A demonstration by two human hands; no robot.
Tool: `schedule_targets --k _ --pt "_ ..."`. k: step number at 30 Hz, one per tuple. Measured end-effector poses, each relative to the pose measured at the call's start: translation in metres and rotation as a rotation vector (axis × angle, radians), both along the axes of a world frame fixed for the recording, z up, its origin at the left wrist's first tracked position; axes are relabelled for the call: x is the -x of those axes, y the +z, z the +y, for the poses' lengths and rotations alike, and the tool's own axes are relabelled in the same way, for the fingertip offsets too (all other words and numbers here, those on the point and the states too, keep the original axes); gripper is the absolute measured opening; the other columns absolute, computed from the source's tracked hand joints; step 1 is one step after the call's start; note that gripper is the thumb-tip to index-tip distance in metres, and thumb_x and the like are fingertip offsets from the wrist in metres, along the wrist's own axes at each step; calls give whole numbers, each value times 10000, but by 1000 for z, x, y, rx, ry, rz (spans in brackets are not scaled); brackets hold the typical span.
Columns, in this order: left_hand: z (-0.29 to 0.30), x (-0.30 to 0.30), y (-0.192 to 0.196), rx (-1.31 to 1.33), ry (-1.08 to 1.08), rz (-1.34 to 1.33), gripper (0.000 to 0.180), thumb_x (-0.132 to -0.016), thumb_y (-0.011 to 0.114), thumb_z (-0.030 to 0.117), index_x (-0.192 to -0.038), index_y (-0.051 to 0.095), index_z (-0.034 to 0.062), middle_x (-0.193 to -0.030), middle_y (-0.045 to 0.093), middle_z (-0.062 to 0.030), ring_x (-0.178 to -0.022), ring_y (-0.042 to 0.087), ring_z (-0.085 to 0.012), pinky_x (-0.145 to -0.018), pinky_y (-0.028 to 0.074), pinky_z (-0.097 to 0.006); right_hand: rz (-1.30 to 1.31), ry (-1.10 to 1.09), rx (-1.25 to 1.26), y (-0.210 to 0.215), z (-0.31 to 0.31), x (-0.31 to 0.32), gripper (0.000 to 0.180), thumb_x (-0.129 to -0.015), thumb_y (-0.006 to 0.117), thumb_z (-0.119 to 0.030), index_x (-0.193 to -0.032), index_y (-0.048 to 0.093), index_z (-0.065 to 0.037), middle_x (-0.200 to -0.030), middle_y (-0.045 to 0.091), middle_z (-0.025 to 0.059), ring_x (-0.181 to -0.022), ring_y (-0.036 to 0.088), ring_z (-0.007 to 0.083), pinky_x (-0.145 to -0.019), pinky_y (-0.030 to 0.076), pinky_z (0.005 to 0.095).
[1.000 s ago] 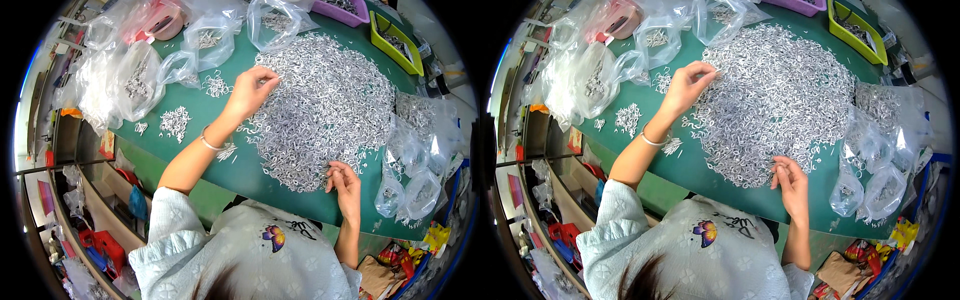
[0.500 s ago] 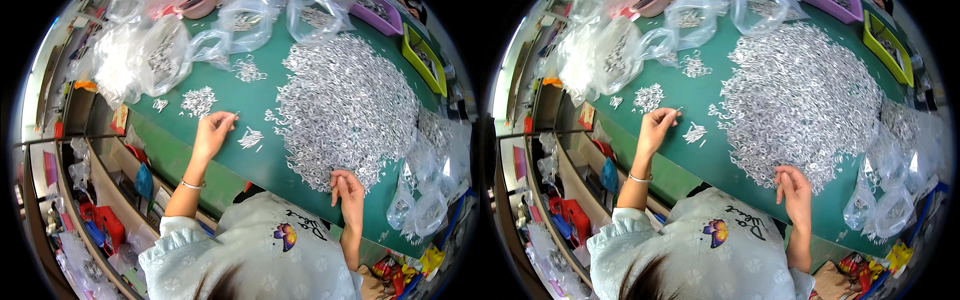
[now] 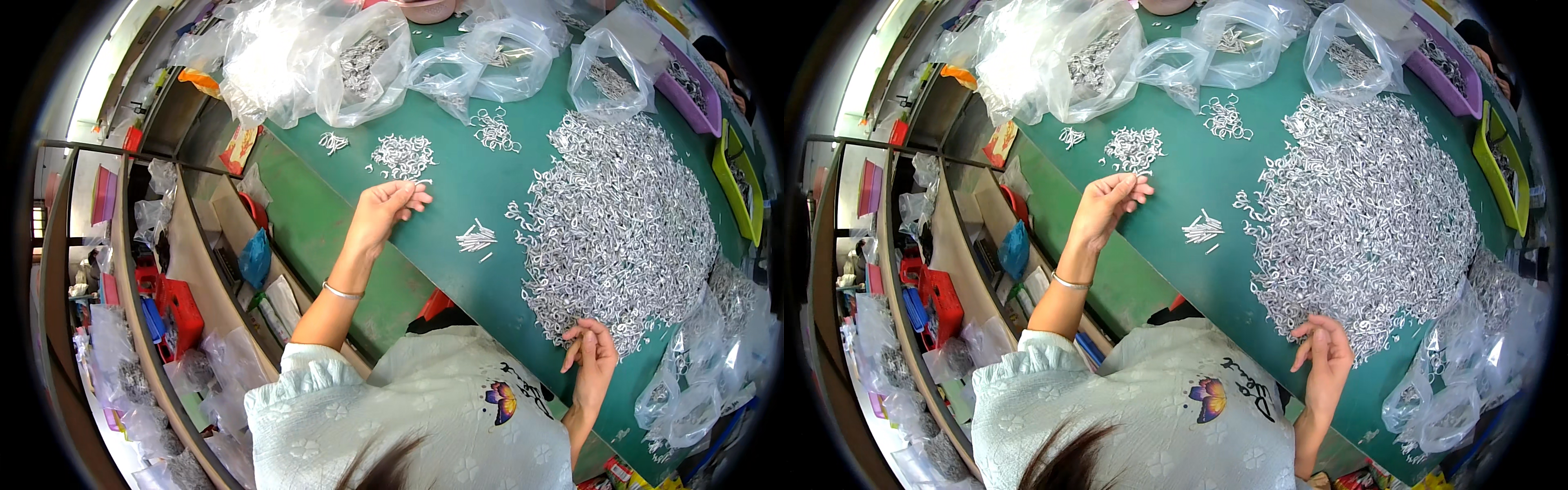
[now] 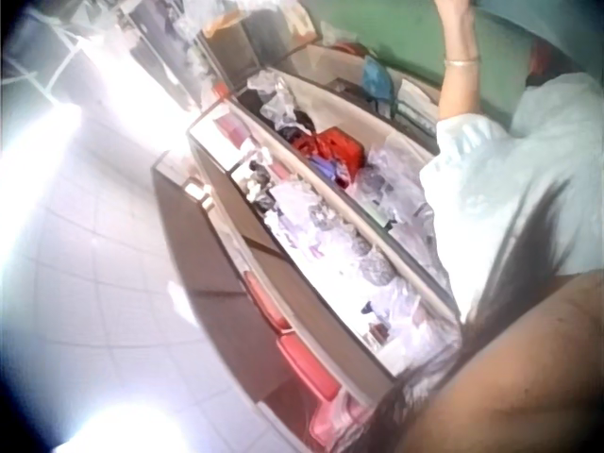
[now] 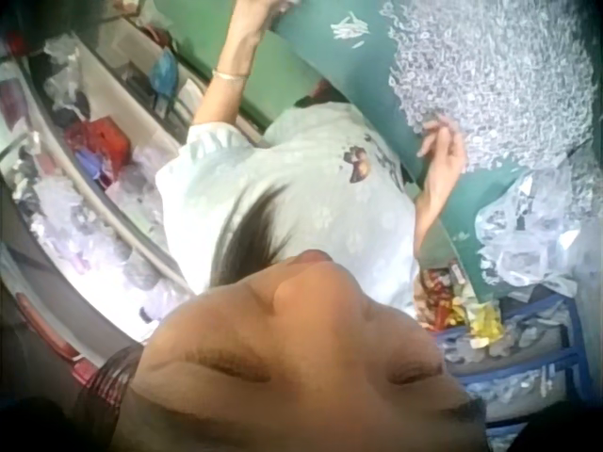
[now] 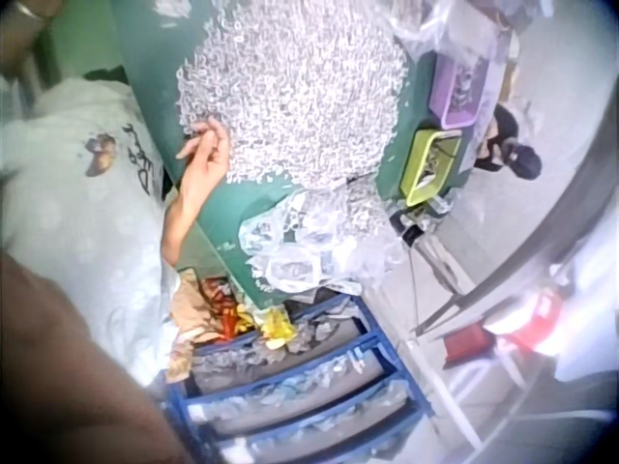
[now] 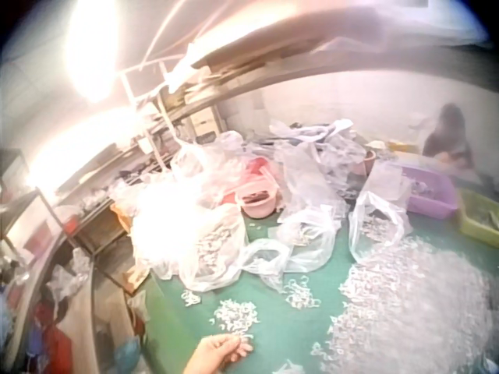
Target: The person sorts small metal rings and pins by hand, separating them from a large pile into smaller groups and placing specific hardware into plastic bags.
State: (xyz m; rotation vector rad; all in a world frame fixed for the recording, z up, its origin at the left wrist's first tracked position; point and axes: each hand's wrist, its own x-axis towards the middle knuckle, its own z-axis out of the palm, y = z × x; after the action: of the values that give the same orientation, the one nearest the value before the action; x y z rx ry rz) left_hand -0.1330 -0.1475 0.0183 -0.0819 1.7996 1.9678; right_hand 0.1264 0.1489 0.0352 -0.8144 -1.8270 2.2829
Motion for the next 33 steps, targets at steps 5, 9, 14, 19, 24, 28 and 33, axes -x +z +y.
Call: schedule_targets --k 5,9,14,19,24,28,33 --pt "4 -1 3 -325 -29 -251 253 -962 602 148 -1123 635 -44 -1040 708 -173 -878 702 -186 -749 554 -265 -12 4 -10 -2 -1 -2 233 -1021 487 -158 -1129 589 20 -899 661 132 -518 494 78 -440 417 200" --pt "6 -5 6 -330 -37 -248 237 -958 614 159 -1099 655 -26 -1032 714 -147 -881 699 -177 -755 546 -263 -4 12 -11 -3 -2 -4 226 -1019 492 -155 -1123 589 20 -898 662 129 -520 492 76 -437 417 202" --pt "-35 27 -29 355 352 547 130 -911 669 110 -960 724 3 -940 716 -56 -811 634 -109 -728 482 -236 -19 -11 -22 -2 -3 -6 207 -1012 496 -131 -1118 587 21 -902 665 130 -523 485 73 -449 416 199" --pt "-76 83 -36 1011 497 926 103 -815 704 75 -891 706 6 -897 634 -149 -870 600 -298 -812 478 -389 -3 1 -49 -3 -4 -7 189 -1005 492 -93 -1118 585 27 -945 673 138 -535 496 75 -464 414 199" --pt "-95 116 -57 1188 424 1104 159 -836 649 104 -967 680 20 -965 626 -174 -958 573 -348 -874 454 -452 59 -74 -99 -1 -2 -11 199 -1009 475 -80 -1135 576 36 -974 681 144 -549 513 81 -484 418 200" --pt "-36 62 -26 907 544 1158 180 -846 642 15 -1025 644 20 -981 589 -112 -834 556 -233 -741 466 -331 39 -203 22 5 1 -16 243 -1026 445 -113 -1181 550 42 -1080 651 185 -723 633 169 -601 536 269" --pt "75 -43 2 529 -94 1076 193 -820 626 -51 -1002 651 9 -939 625 -117 -863 601 -249 -749 487 -335 168 -296 411 -2 6 -28 292 -1035 396 -133 -1222 516 57 -1106 622 205 -857 669 267 -699 580 336"
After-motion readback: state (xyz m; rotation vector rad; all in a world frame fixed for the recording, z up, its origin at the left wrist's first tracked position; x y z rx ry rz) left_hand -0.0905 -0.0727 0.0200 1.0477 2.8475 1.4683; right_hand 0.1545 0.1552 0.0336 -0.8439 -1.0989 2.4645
